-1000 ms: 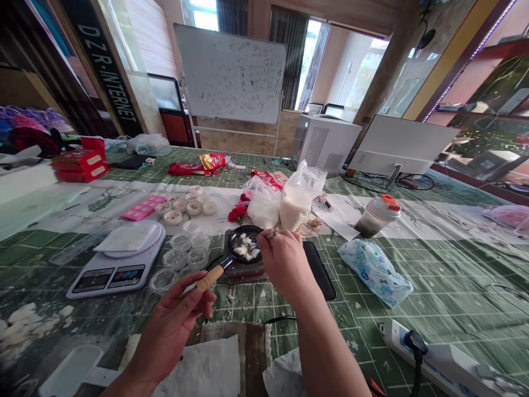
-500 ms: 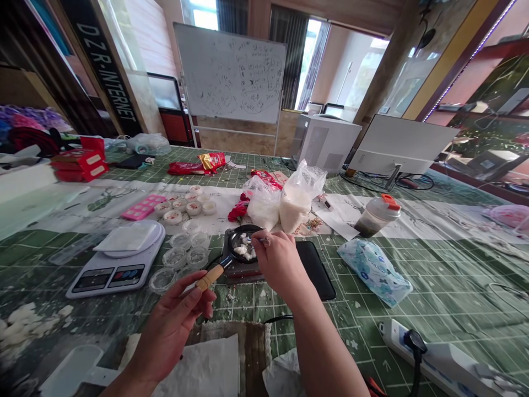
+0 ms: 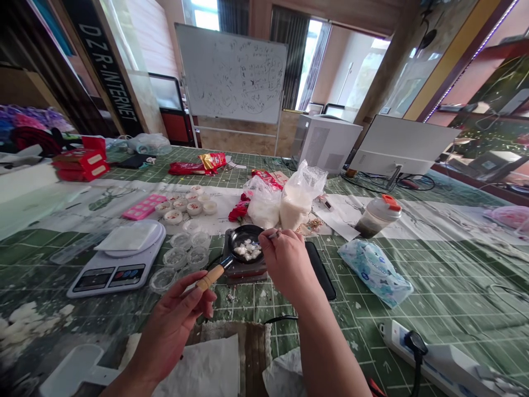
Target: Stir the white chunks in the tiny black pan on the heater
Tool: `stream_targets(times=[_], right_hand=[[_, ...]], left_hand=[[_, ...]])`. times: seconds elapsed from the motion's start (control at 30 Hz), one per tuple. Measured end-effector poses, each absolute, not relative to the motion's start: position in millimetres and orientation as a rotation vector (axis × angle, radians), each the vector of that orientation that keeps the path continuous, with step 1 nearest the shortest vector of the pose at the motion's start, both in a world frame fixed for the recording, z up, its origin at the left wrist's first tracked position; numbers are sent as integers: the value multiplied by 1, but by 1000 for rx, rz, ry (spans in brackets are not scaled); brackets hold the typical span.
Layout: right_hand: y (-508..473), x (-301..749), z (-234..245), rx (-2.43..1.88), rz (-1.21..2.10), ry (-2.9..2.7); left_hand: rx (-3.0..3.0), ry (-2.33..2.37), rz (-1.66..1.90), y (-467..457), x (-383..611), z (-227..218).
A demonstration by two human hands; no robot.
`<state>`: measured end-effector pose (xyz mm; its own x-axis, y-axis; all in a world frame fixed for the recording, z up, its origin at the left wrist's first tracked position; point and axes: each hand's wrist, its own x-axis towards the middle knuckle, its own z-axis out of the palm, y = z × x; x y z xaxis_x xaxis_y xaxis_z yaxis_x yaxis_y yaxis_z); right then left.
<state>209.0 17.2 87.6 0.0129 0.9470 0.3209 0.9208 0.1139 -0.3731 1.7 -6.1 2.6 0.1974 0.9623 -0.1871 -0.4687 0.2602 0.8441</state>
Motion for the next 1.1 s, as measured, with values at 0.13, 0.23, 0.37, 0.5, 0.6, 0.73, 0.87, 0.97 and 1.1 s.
stream_targets(times=[0.13,0.23,0.37,0.5,0.6,0.73,0.87,0.97,1.1], right_hand=[[18,209,86,-1786,128,-1937],[18,209,85,-1795,114,-1911],[15,210,88,-1816,50,-1860],[17,208,88,-1851,47,-1903],[17,208,88,-1835,39,-1870],[18,210,87,-1859,0,-1847],[20,210,85,-1903,20,-1896],[21,210,85,-1866,-15,-1838],[22,210,85,-1896,-50,-1846]], left_hand=[[735,831,1149,-7,2,3],[730,830,1147,-7,2,4],[727,834,1149,-7,2,4],[723,837,1150,-7,3,5],[722,831,1146,-7,3,5],[719,836,1147,-7,3,5],[719,843,1139,-7,3,6],[728,835,1135,-6,3,4],[736,829,1135,-6,3,3]])
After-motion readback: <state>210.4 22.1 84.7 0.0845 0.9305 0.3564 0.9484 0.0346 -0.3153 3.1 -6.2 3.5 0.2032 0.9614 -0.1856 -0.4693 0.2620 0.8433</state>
